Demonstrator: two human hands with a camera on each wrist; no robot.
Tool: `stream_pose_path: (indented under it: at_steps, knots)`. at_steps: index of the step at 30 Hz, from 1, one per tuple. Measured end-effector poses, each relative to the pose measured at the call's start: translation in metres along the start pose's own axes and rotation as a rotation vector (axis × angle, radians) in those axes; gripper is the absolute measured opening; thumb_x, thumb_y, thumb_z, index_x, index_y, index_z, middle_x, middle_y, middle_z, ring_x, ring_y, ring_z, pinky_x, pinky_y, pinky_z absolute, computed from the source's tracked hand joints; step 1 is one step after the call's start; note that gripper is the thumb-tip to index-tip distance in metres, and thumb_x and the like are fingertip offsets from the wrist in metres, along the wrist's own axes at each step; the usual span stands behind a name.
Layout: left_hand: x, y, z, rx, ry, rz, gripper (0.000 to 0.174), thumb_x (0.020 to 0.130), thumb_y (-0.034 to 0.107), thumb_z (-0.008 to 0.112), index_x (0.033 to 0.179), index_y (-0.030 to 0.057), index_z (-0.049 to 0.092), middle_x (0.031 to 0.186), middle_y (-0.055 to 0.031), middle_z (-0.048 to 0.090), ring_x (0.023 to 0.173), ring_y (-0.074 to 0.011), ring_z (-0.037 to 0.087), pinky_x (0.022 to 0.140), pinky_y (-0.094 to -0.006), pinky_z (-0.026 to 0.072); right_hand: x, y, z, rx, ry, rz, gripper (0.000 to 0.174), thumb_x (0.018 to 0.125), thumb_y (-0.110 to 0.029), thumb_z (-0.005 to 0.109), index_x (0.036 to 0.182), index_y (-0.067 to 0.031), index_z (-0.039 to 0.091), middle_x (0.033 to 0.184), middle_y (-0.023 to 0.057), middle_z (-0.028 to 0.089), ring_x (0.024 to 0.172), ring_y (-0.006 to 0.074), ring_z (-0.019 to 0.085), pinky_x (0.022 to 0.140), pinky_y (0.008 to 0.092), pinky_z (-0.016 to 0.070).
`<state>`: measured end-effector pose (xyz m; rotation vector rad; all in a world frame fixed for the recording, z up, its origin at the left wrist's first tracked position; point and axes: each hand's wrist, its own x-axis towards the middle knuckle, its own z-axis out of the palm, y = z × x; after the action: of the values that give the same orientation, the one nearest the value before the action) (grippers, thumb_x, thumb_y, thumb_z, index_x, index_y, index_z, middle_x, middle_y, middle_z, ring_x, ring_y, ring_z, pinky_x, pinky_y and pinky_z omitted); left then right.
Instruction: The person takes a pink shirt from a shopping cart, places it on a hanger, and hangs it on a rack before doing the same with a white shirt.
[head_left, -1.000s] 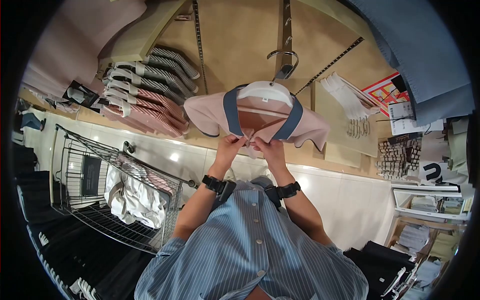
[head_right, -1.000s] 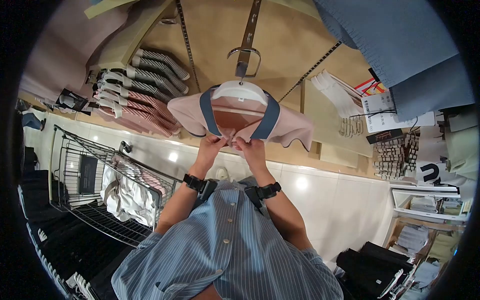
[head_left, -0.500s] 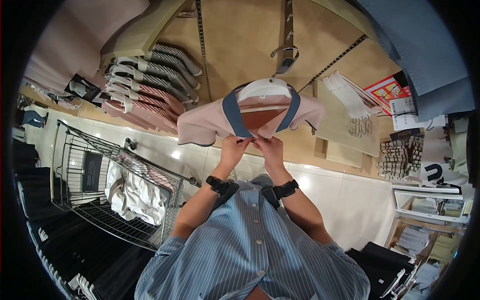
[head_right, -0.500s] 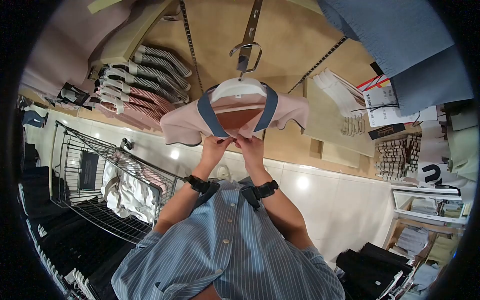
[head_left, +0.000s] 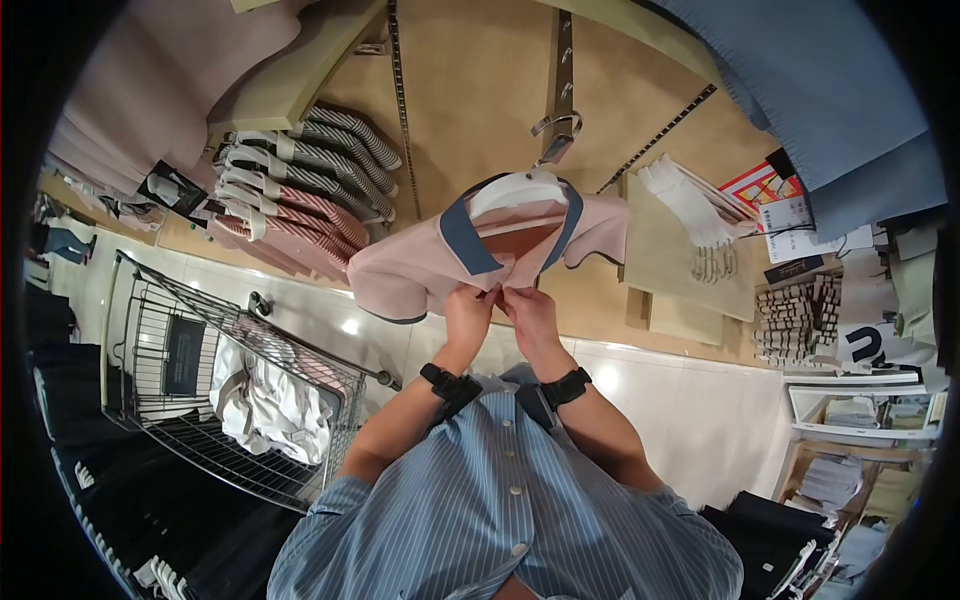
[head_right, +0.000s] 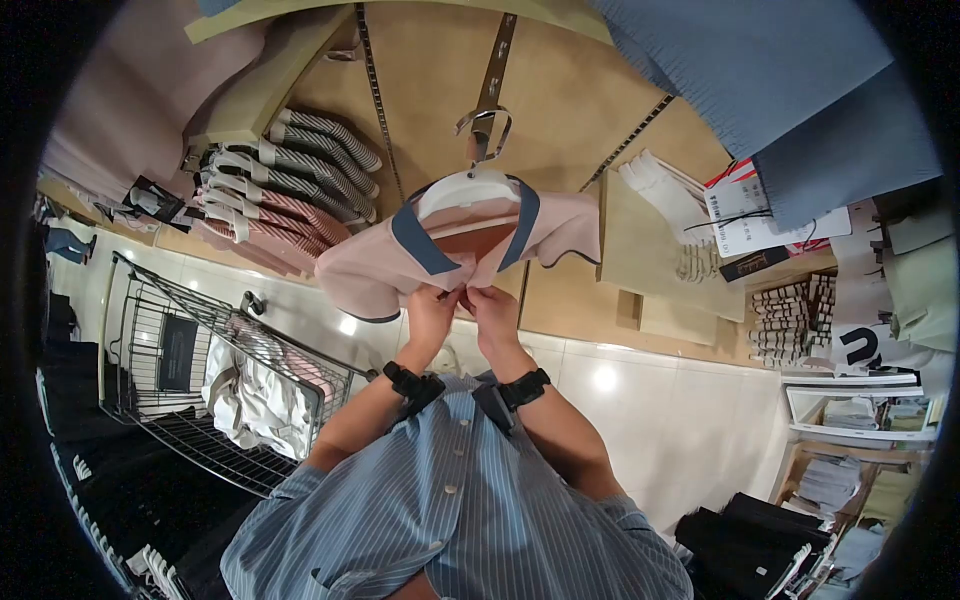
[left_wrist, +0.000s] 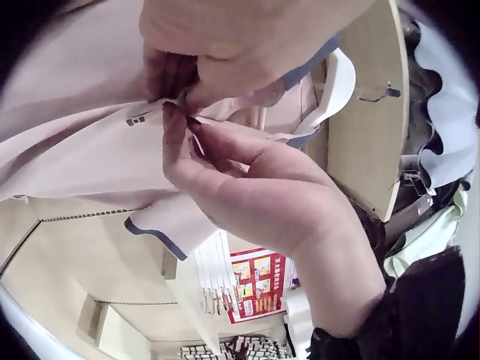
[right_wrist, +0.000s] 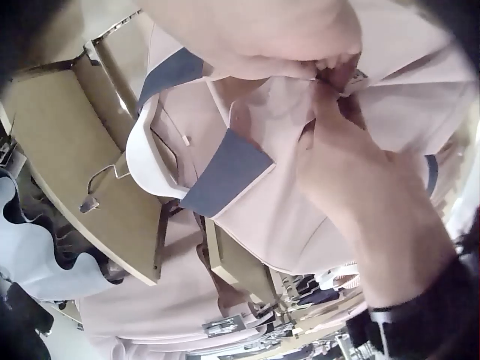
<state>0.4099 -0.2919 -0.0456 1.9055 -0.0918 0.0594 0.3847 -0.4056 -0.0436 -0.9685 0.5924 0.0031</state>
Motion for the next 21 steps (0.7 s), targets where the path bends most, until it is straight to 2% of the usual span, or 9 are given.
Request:
stream_pose_path:
  at_steps: [1, 4, 7, 11, 13, 16, 17, 20, 21]
  knots:
    - [0.001, -0.003, 0.0, 0.011, -0.013, 0.006, 0.017, 0.08, 0.013, 0.071, 0.087, -0.0021, 0.07, 0.082, -0.025, 0.065, 0.072, -0.041, 0.063, 0.063, -0.041, 0.0495, -0.002, -0.001, 0.0, 0.022, -0.012, 0.005, 0.01, 0.089, 0.002, 0.058, 0.094, 0.0097, 0.062, 0.093, 0.0149, 0.065, 0.089, 0.0235, 0.064, 0.086, 0.0333, 0.0515]
    - [0.002, -0.009, 0.001, -0.01, 0.001, 0.074, 0.017, 0.08, 0.014, 0.071, 0.086, -0.0024, 0.07, 0.08, -0.0252, 0.065, 0.072, -0.0408, 0.063, 0.064, -0.0415, 0.0494, -0.002, -0.004, 0.002, 0.067, -0.031, 0.005, 0.01, 0.085, 0.006, 0.056, 0.093, 0.0106, 0.061, 0.094, 0.0161, 0.065, 0.09, 0.0255, 0.064, 0.087, 0.0341, 0.0516]
    - [0.003, -0.007, 0.004, -0.016, 0.061, 0.144, 0.017, 0.08, 0.013, 0.073, 0.078, -0.0035, 0.069, 0.069, -0.021, 0.064, 0.064, -0.0364, 0.063, 0.059, -0.0383, 0.0475, 0.001, -0.004, -0.005, 0.04, -0.039, -0.004, 0.011, 0.082, 0.009, 0.056, 0.092, 0.0111, 0.061, 0.093, 0.0166, 0.064, 0.09, 0.0263, 0.064, 0.086, 0.0341, 0.0521]
    - [0.002, -0.007, -0.001, 0.061, 0.02, 0.133, 0.021, 0.08, 0.015, 0.074, 0.074, -0.0046, 0.068, 0.067, -0.023, 0.062, 0.059, -0.0384, 0.06, 0.055, -0.0396, 0.0459, -0.001, -0.008, -0.006, 0.005, -0.043, 0.035, 0.013, 0.078, 0.009, 0.057, 0.091, 0.0112, 0.06, 0.092, 0.0169, 0.064, 0.089, 0.0267, 0.064, 0.083, 0.0327, 0.0525]
    - [0.005, -0.005, -0.003, 0.044, 0.003, 0.103, 0.023, 0.079, 0.016, 0.075, 0.072, -0.005, 0.067, 0.066, -0.024, 0.061, 0.057, -0.0397, 0.058, 0.053, -0.04, 0.045, 0.001, -0.01, -0.007, -0.069, -0.061, 0.046, 0.012, 0.081, 0.006, 0.059, 0.091, 0.0112, 0.06, 0.092, 0.0164, 0.065, 0.089, 0.0258, 0.064, 0.083, 0.0323, 0.0523]
    - [0.005, -0.012, 0.001, 0.035, 0.058, 0.165, 0.027, 0.079, 0.017, 0.075, 0.071, -0.0065, 0.065, 0.063, -0.0237, 0.06, 0.05, -0.0321, 0.057, 0.05, -0.0372, 0.044, -0.002, -0.028, 0.005, -0.093, -0.048, 0.093, 0.013, 0.085, 0.0, 0.06, 0.091, 0.0105, 0.061, 0.092, 0.0146, 0.065, 0.087, 0.0231, 0.065, 0.081, 0.0313, 0.0526]
    - [0.004, -0.012, -0.001, 0.029, 0.043, 0.089, 0.026, 0.08, 0.016, 0.075, 0.072, -0.0066, 0.066, 0.062, -0.0216, 0.061, 0.05, -0.0278, 0.057, 0.051, -0.0359, 0.0442, -0.005, -0.035, 0.011, -0.086, -0.036, 0.114, 0.014, 0.086, -0.003, 0.061, 0.092, 0.0102, 0.061, 0.091, 0.0138, 0.065, 0.085, 0.022, 0.065, 0.08, 0.0309, 0.0528]
    - [0.003, -0.013, -0.006, -0.034, -0.019, -0.083, 0.023, 0.081, 0.014, 0.074, 0.076, -0.0068, 0.066, 0.061, -0.0143, 0.064, 0.052, -0.0164, 0.056, 0.052, -0.0323, 0.0446, -0.002, -0.031, 0.003, -0.25, 0.123, -0.105, 0.02, 0.09, -0.012, 0.064, 0.092, 0.0076, 0.062, 0.09, 0.0113, 0.065, 0.08, 0.0183, 0.065, 0.074, 0.0285, 0.0531]
    - [0.006, -0.019, -0.01, -0.085, -0.041, -0.109, 0.021, 0.081, 0.013, 0.073, 0.078, -0.0065, 0.066, 0.062, -0.0113, 0.064, 0.053, -0.0137, 0.055, 0.053, -0.0312, 0.0449, 0.003, -0.019, -0.007, -0.238, 0.157, -0.308, 0.023, 0.089, -0.018, 0.067, 0.087, 0.0042, 0.062, 0.082, 0.0084, 0.064, 0.072, 0.0158, 0.064, 0.068, 0.0254, 0.0523]
